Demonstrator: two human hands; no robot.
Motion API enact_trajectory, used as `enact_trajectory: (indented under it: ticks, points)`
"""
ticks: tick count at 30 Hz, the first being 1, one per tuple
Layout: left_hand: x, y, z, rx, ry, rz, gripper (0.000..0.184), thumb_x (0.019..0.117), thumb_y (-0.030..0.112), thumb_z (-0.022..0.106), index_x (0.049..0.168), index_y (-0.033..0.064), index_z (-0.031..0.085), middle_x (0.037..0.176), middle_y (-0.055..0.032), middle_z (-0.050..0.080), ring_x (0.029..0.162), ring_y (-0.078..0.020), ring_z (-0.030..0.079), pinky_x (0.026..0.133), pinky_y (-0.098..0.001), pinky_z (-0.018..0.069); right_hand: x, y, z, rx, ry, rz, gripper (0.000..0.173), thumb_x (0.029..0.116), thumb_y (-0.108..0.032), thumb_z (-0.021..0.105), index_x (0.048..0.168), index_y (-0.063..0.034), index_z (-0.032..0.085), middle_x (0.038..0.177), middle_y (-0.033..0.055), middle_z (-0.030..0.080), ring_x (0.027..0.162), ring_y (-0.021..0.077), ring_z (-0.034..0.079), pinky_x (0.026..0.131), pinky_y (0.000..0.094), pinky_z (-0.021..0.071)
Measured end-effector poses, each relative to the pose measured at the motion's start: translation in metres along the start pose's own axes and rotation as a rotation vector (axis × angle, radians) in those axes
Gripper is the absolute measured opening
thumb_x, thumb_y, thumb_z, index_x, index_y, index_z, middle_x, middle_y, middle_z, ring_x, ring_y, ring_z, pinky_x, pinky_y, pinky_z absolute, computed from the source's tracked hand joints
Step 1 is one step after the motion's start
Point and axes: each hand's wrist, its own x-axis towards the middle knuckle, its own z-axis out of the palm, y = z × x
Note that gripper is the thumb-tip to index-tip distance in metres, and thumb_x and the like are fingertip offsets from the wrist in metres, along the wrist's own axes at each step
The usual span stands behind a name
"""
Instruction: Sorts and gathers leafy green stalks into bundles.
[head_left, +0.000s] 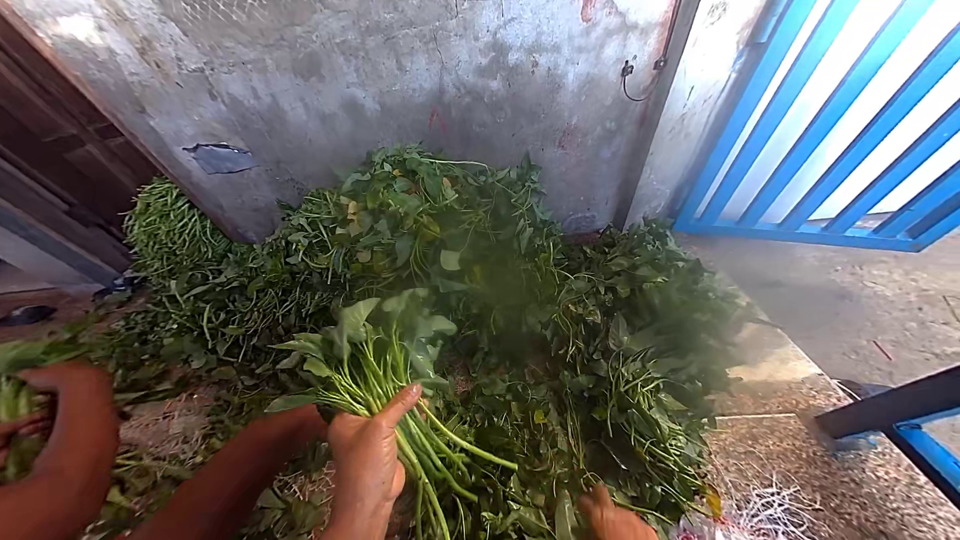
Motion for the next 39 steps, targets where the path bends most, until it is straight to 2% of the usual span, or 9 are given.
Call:
enact_trajectory:
  ticks: [5, 9, 13, 18, 23, 27, 31, 34, 39]
  points:
    - [-0.014, -0.006, 0.008, 0.019, -0.036, -0.171, 0.037, 0.0802, -0.016, 0.072, 0.112, -0.0127, 0.055, 0.079, -0.0238, 0.071, 0.061, -0.0307, 0.072, 0.056, -0.0402, 0.0638, 0.120, 0.037, -0.004, 0.079, -0.033, 0.253, 0.036, 0.0989, -0.024, 0.056, 0.129, -0.0069, 0.066, 0.132, 0.0211, 0.066, 0.122, 0.0401, 0.064, 0.096, 0.0631, 0.0523]
    - [-0.014, -0.007, 0.009, 0.033, -0.001, -0.217, 0.039, 0.0803, -0.018, 0.071, 0.115, -0.0111, 0.054, 0.082, -0.0235, 0.072, 0.064, -0.0320, 0.073, 0.058, -0.0419, 0.0647, 0.161, 0.078, 0.040, 0.153, -0.125, 0.271, 0.043, 0.0962, -0.024, 0.063, 0.135, -0.0042, 0.063, 0.137, 0.0232, 0.063, 0.129, 0.0409, 0.059, 0.106, 0.0626, 0.0467]
    - [-0.012, -0.009, 0.010, 0.055, 0.017, -0.188, 0.038, 0.0798, -0.019, 0.070, 0.113, -0.0111, 0.054, 0.082, -0.0228, 0.072, 0.064, -0.0320, 0.073, 0.058, -0.0424, 0.0651, 0.164, 0.096, 0.068, 0.179, -0.069, 0.284, 0.041, 0.0974, -0.025, 0.060, 0.135, -0.0096, 0.063, 0.139, 0.0207, 0.062, 0.128, 0.0395, 0.060, 0.102, 0.0621, 0.0487]
    - [-0.016, -0.015, 0.016, 0.081, -0.040, -0.189, 0.037, 0.0790, -0.019, 0.071, 0.111, -0.0108, 0.055, 0.082, -0.0217, 0.072, 0.064, -0.0307, 0.073, 0.060, -0.0415, 0.0653, 0.139, 0.079, 0.037, 0.311, 0.416, 0.274, 0.027, 0.0995, -0.020, 0.061, 0.119, -0.0097, 0.075, 0.134, 0.0193, 0.063, 0.129, 0.0400, 0.056, 0.098, 0.0585, 0.0518]
    - [-0.019, -0.022, 0.022, 0.067, -0.049, -0.198, 0.036, 0.0791, -0.019, 0.070, 0.110, -0.0117, 0.055, 0.080, -0.0224, 0.071, 0.062, -0.0302, 0.072, 0.058, -0.0401, 0.0646, 0.141, 0.075, 0.018, 0.257, 0.118, 0.371, 0.041, 0.0899, -0.019, 0.069, 0.129, -0.0067, 0.068, 0.149, 0.0233, 0.049, 0.139, 0.0448, 0.045, 0.101, 0.0623, 0.0491]
    - [-0.017, -0.022, 0.020, 0.053, -0.022, -0.204, 0.038, 0.0802, -0.018, 0.071, 0.113, -0.0120, 0.054, 0.080, -0.0232, 0.071, 0.061, -0.0308, 0.072, 0.058, -0.0403, 0.0643, 0.140, 0.069, 0.016, 0.203, 0.094, 0.369, 0.037, 0.0924, -0.024, 0.067, 0.125, -0.0086, 0.071, 0.145, 0.0210, 0.055, 0.138, 0.0424, 0.047, 0.103, 0.0630, 0.0463]
    - [-0.017, -0.021, 0.016, 0.067, -0.014, -0.214, 0.038, 0.0802, -0.018, 0.070, 0.113, -0.0117, 0.053, 0.078, -0.0231, 0.071, 0.061, -0.0299, 0.072, 0.057, -0.0395, 0.0638, 0.153, 0.069, 0.024, 0.265, -0.132, 0.168, 0.066, 0.0922, -0.022, 0.066, 0.155, -0.0165, 0.045, 0.143, 0.0266, 0.056, 0.129, 0.0452, 0.058, 0.103, 0.0651, 0.0478]
    - [-0.017, -0.021, 0.015, 0.069, -0.018, -0.211, 0.038, 0.0798, -0.018, 0.071, 0.113, -0.0117, 0.053, 0.078, -0.0227, 0.071, 0.061, -0.0293, 0.072, 0.057, -0.0389, 0.0638, 0.165, 0.072, 0.043, 0.388, -0.131, 0.187, 0.054, 0.1013, -0.036, 0.057, 0.146, -0.0062, 0.052, 0.137, 0.0234, 0.062, 0.130, 0.0381, 0.059, 0.109, 0.0596, 0.0448]
    - [-0.013, -0.022, 0.014, 0.063, -0.007, -0.203, 0.037, 0.0805, -0.018, 0.071, 0.113, -0.0122, 0.054, 0.079, -0.0234, 0.071, 0.062, -0.0300, 0.072, 0.058, -0.0389, 0.0639, 0.164, 0.071, 0.066, 0.529, -0.007, 0.403, 0.048, 0.0906, -0.030, 0.072, 0.127, 0.0009, 0.064, 0.129, 0.0239, 0.065, 0.125, 0.0388, 0.062, 0.104, 0.0591, 0.0485]
